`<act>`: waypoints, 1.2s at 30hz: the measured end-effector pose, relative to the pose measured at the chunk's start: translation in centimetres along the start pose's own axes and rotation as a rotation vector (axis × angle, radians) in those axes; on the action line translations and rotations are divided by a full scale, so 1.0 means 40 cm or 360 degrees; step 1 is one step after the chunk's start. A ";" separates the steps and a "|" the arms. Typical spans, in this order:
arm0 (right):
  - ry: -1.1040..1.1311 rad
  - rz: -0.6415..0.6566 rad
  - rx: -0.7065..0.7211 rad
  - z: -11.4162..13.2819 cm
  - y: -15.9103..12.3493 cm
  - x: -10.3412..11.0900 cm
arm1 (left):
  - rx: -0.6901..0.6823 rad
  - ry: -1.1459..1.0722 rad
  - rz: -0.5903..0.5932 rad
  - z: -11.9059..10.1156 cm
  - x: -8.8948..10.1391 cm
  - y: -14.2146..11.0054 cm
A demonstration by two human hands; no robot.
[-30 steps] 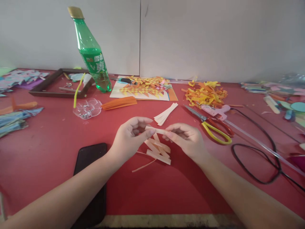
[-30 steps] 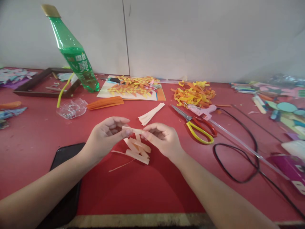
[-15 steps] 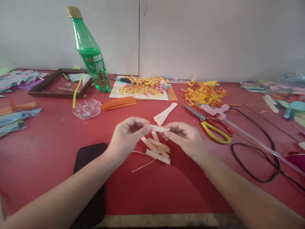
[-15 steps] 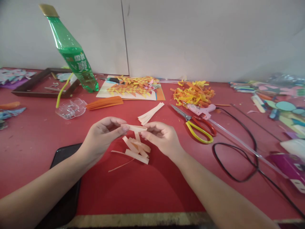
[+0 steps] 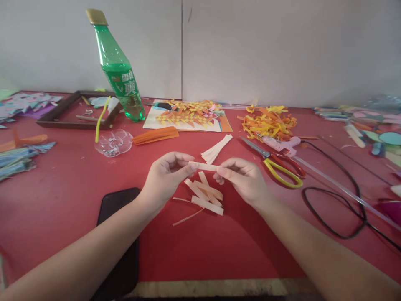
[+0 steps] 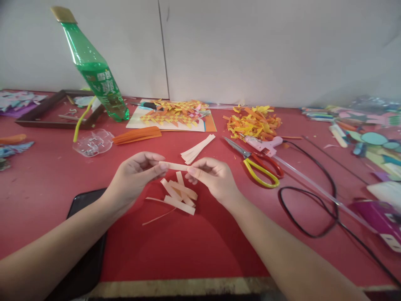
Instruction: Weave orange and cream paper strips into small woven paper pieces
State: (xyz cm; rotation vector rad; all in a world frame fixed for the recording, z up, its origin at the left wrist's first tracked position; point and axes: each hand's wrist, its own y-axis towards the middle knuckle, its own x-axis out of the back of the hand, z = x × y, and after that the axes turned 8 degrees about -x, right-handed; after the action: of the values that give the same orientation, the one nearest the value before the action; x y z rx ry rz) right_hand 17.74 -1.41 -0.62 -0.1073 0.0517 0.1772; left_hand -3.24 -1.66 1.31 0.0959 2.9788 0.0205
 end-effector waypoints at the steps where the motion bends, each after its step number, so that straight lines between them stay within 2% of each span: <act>1: 0.0008 0.0008 0.0002 0.000 0.001 0.000 | 0.0009 0.0000 -0.0008 -0.001 0.000 0.000; 14: 0.0020 0.0027 -0.0001 -0.006 0.001 0.002 | 0.0073 0.0045 -0.0087 -0.004 0.000 0.002; 20: 0.0013 0.0065 0.0037 -0.004 0.005 0.005 | 0.0071 0.0019 -0.0053 0.003 0.000 0.003; 23: -0.0292 -0.0034 0.0102 0.000 0.003 0.007 | 0.0044 0.0036 -0.0038 0.004 0.002 0.004; 27: -0.1030 -0.0307 0.0604 0.000 0.012 0.008 | 0.0081 0.0135 -0.0013 -0.003 -0.001 -0.001; 29: -0.1392 -0.0423 0.0800 -0.006 0.022 0.007 | 0.0106 0.0258 0.0064 -0.008 -0.006 -0.008; 31: -0.1710 -0.0513 0.0765 -0.014 0.032 0.005 | 0.0136 0.0453 0.0199 -0.012 -0.012 -0.017; 33: -0.1938 -0.0535 0.0599 -0.023 0.040 0.001 | 0.0131 0.0675 0.0311 -0.014 -0.016 -0.026; 36: -0.2044 -0.0533 0.0481 -0.034 0.044 -0.001 | -0.0061 0.1022 0.0451 -0.012 -0.016 -0.036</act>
State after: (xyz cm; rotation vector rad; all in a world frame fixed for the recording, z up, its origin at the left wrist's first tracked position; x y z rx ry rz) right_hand 17.31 0.15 -2.16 0.3120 -1.2107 -0.1219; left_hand -2.77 -3.12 1.87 0.6142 3.5659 0.1734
